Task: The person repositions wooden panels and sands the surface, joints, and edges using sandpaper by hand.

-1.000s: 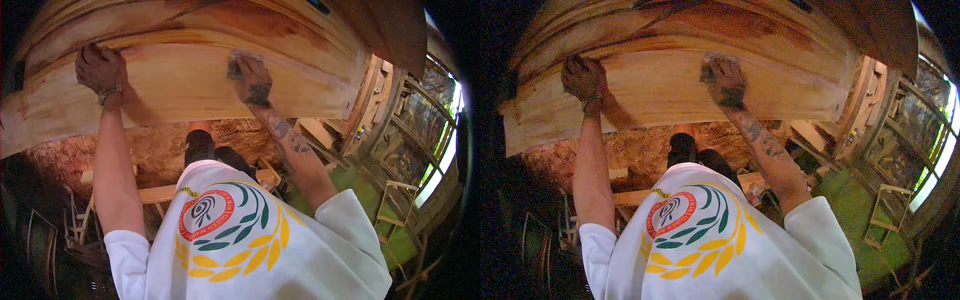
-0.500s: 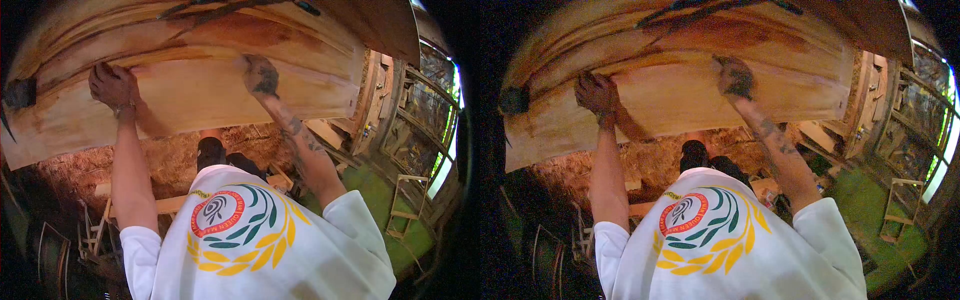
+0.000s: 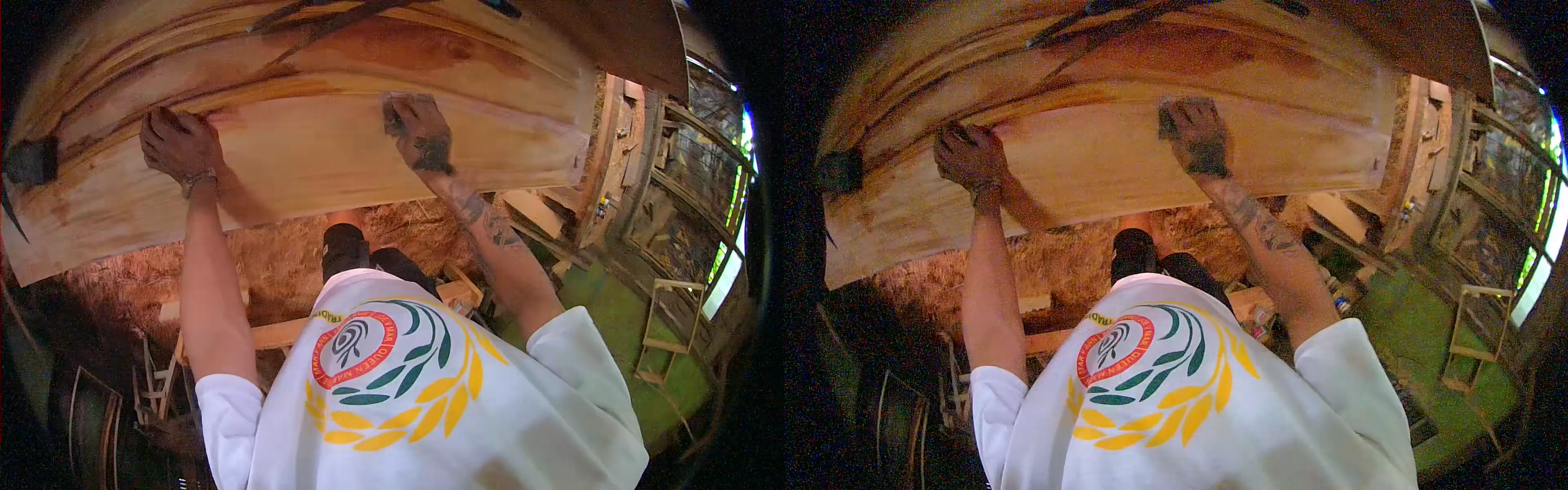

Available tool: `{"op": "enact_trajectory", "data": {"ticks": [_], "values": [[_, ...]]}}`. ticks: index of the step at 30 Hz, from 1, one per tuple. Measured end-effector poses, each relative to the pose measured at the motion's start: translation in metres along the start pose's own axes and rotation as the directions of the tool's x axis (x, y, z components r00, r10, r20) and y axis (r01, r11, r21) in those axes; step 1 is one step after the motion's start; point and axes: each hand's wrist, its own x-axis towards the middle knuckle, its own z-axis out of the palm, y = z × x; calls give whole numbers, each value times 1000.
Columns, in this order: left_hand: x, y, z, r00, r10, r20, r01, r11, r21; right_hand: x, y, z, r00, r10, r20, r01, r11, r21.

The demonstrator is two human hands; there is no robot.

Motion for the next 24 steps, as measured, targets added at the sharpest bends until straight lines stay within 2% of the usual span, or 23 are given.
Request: {"op": "enact_trajectory", "data": {"ticks": [2,5,8,11,14,17,20,23,24], "values": [[1,0,-2,1000,11,14,-11,1000,6,-8,0,6,999,17,-29,-16,998,53],[3,0,-3,999,28,26,-27,999,-47,-14,0,-10,992,87,95,-91,995,43],[1,9,-11,1000,-18,25,20,999,-50,-10,4,-28,993,54,101,-62,995,74],[0,9,-9,994,52,-100,-54,999,-9,-5,30,-13,992,42,120,-66,978,198],[1,12,-15,997,30,-73,-29,1000,4,30,12,-12,892,355,278,-396,912,106],[5,12,-13,999,41,-33,-42,999,-33,17,-8,10,955,280,96,-291,947,134],[-1,18,-16,995,76,-71,-76,997,2,17,-28,-17,969,180,168,-205,968,143],[1,5,-9,989,145,-31,-142,987,74,0,-18,8,985,68,156,-118,933,339],[1,0,-6,985,157,-68,-152,985,80,-12,-17,9,987,40,159,-100,914,392]]}}
